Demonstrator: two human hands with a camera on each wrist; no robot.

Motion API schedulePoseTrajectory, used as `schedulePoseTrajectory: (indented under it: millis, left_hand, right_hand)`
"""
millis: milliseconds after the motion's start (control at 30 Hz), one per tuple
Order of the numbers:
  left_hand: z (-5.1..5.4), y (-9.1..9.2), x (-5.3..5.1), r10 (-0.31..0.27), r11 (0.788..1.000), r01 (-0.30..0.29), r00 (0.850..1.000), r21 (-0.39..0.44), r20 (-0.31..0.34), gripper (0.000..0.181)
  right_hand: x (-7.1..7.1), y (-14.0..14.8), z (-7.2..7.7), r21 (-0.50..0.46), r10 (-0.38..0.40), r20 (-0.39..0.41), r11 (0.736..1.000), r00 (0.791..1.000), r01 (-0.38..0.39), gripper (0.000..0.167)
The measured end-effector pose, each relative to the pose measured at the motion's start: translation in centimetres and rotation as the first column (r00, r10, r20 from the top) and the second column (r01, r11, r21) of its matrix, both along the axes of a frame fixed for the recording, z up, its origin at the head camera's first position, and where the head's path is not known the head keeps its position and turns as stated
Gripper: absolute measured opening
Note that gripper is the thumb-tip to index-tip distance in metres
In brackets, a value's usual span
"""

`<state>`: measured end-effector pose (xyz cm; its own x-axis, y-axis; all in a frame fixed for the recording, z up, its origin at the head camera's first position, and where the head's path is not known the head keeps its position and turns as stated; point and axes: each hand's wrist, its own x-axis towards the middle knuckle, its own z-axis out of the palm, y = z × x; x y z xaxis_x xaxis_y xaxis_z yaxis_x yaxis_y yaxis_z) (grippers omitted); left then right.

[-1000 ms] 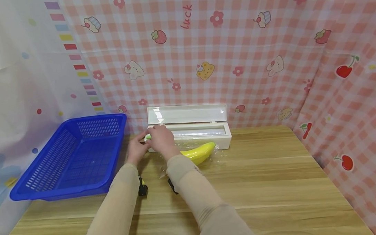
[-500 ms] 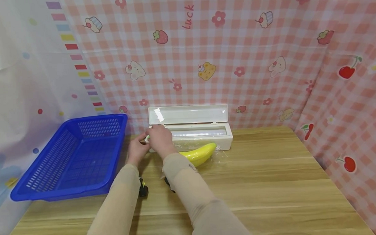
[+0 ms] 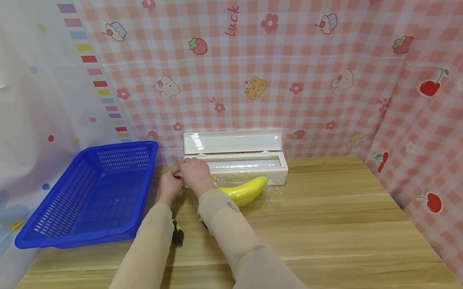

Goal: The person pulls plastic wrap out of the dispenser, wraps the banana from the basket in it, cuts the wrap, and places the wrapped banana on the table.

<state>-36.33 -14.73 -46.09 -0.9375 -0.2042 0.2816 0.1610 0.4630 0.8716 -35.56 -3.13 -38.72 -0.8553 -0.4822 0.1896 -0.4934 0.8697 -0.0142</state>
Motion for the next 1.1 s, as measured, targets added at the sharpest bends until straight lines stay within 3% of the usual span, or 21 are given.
schedulePoseTrajectory:
  millis: [500, 800, 1100]
  left_hand:
    - [0.27, -0.03, 0.08, -0.008, 1.0, 0.008, 1.0, 0.014, 0.015, 0.056]
    - [0.47, -0.1, 0.15, -0.025, 1.0, 0.024, 0.999, 0.011, 0.033, 0.055]
    - [0.23, -0.14, 0.09, -0.036, 0.999, 0.036, 0.999, 0.007, 0.031, 0.056]
  right_hand:
    - [-0.35, 0.13, -0.3, 0.001, -0.014, 0.005, 1.0, 1.0, 0.014, 0.027]
    - [-0.76, 0.08, -0.6, -0.072, -0.028, 0.007, 0.997, 1.0, 0.029, 0.025]
    - [-0.77, 0.34, -0.63, -0.077, -0.03, 0.025, 0.996, 0.999, 0.032, 0.027]
